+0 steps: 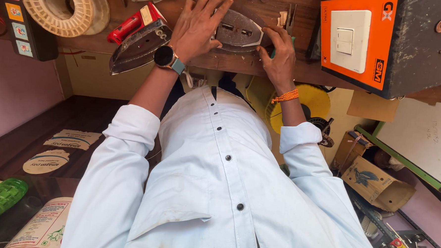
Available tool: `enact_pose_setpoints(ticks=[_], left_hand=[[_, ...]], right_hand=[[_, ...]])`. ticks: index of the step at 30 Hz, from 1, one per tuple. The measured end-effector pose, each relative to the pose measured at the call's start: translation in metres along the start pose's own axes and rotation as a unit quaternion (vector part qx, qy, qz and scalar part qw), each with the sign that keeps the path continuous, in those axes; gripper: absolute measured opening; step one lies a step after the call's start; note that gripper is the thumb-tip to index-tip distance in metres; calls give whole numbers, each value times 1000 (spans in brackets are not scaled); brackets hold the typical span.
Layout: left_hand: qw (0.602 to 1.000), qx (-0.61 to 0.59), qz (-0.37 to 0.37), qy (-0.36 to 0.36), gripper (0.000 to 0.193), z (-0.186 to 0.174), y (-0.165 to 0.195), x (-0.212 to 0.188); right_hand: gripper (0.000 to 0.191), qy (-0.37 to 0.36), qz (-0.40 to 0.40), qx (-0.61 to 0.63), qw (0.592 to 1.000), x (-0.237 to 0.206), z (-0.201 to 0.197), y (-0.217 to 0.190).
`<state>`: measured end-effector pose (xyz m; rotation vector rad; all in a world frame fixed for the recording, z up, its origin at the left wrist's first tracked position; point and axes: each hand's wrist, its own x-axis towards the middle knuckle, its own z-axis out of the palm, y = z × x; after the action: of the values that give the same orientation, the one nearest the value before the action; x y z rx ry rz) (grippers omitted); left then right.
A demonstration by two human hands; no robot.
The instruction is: The person repairs an electric clothes iron at a workbench. They unscrew the base plate with a screwdriver, use pliers to loosen components, handle a red wire, reposition the iron body, and reassemble the parts back onto the iron.
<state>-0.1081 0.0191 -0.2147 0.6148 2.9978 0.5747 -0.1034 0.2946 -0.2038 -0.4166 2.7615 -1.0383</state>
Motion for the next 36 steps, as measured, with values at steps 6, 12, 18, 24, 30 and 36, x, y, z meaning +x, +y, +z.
enact_pose_setpoints(ticks=[6, 12, 18, 24, 30, 36], left_hand=[[1000, -6, -11, -4, 103, 0, -4, 2], [1000, -12, -17, -7, 98, -2, -4, 5], [999, -37, -31, -9, 94, -8, -2, 8], [997, -56, -48, -14, 94, -17, 4, 5], [998, -49, -41, -19, 96, -21, 8, 5], [998, -25, -52, -31, 94, -27, 15, 7]], right_hand=[[52, 5, -21, -53, 998, 6, 4, -3], [48, 1, -22, -82, 996, 12, 6, -5], [47, 16, -8, -72, 997, 15, 11, -3], [36, 15, 4, -30, 999, 35, -6, 1], [34, 101, -58, -7, 993, 78, -13, -16], [28, 87, -121, -86, 985, 92, -11, -26]])
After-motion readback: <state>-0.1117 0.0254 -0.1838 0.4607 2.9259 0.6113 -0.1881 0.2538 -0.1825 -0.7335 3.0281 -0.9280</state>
